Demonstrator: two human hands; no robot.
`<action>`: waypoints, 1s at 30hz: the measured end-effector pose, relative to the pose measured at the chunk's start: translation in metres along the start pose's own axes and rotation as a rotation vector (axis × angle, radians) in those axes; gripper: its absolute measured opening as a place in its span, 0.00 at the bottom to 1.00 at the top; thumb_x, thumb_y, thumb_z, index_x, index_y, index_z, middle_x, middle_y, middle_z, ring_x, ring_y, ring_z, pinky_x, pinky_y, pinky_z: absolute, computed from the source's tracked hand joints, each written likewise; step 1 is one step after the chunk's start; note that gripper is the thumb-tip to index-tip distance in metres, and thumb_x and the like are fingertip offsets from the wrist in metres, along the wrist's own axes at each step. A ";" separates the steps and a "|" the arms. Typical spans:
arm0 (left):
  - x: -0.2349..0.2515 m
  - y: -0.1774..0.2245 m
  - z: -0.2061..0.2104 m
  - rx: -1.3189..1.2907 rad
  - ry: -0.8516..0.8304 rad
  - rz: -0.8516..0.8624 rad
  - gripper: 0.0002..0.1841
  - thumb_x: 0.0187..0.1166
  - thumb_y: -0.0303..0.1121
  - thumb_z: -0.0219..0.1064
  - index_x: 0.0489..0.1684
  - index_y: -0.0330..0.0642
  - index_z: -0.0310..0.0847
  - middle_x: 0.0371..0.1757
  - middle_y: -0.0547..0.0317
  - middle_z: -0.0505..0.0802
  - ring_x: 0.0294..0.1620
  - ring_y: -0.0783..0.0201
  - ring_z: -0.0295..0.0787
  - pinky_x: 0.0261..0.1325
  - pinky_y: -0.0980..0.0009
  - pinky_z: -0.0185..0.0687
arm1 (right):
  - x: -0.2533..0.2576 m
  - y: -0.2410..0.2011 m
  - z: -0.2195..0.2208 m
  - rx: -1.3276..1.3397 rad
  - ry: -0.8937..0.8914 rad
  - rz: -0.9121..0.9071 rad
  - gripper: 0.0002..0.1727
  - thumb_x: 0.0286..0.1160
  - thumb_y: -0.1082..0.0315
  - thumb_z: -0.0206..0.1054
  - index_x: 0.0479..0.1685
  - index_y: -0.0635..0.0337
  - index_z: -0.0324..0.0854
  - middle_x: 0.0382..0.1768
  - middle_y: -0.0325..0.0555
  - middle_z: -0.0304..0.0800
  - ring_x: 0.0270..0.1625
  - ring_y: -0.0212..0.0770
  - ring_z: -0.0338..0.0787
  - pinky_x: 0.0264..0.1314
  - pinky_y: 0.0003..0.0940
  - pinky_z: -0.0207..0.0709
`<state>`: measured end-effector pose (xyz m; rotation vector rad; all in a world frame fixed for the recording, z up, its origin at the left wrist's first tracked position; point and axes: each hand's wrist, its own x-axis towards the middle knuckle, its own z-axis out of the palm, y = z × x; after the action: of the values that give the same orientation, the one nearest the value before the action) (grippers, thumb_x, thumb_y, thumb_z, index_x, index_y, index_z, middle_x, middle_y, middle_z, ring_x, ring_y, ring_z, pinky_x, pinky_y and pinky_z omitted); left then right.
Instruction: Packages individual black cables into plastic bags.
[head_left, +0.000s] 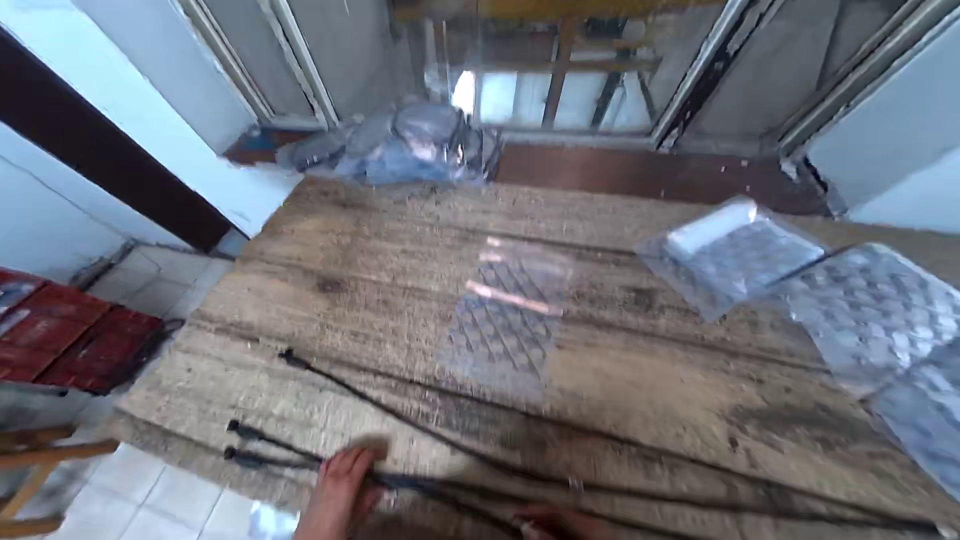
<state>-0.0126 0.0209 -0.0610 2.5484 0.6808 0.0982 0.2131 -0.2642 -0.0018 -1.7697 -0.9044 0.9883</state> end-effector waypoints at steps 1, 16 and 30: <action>-0.008 -0.004 0.006 0.013 -0.008 0.006 0.19 0.69 0.39 0.79 0.54 0.39 0.91 0.56 0.40 0.94 0.62 0.34 0.88 0.66 0.30 0.77 | -0.018 0.009 -0.003 0.035 0.070 0.118 0.14 0.84 0.71 0.63 0.60 0.69 0.86 0.44 0.53 0.96 0.40 0.43 0.96 0.49 0.42 0.91; -0.008 0.022 -0.058 -0.209 0.161 0.268 0.08 0.75 0.39 0.71 0.40 0.48 0.95 0.38 0.69 0.96 0.41 0.73 0.91 0.51 0.68 0.87 | -0.081 0.075 -0.048 1.005 0.929 0.162 0.18 0.95 0.69 0.41 0.44 0.60 0.78 0.39 0.43 0.96 0.47 0.37 0.98 0.55 0.33 0.92; 0.017 0.003 -0.021 -0.257 -0.085 0.171 0.06 0.76 0.23 0.73 0.44 0.38 0.94 0.45 0.51 0.97 0.46 0.56 0.96 0.59 0.51 0.87 | -0.077 0.047 -0.007 0.973 0.962 0.165 0.11 0.93 0.73 0.47 0.45 0.65 0.75 0.35 0.47 0.96 0.40 0.41 0.99 0.49 0.33 0.95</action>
<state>-0.0009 0.0364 -0.0420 2.3428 0.3887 0.1256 0.1956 -0.3499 -0.0248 -1.1954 0.3205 0.4048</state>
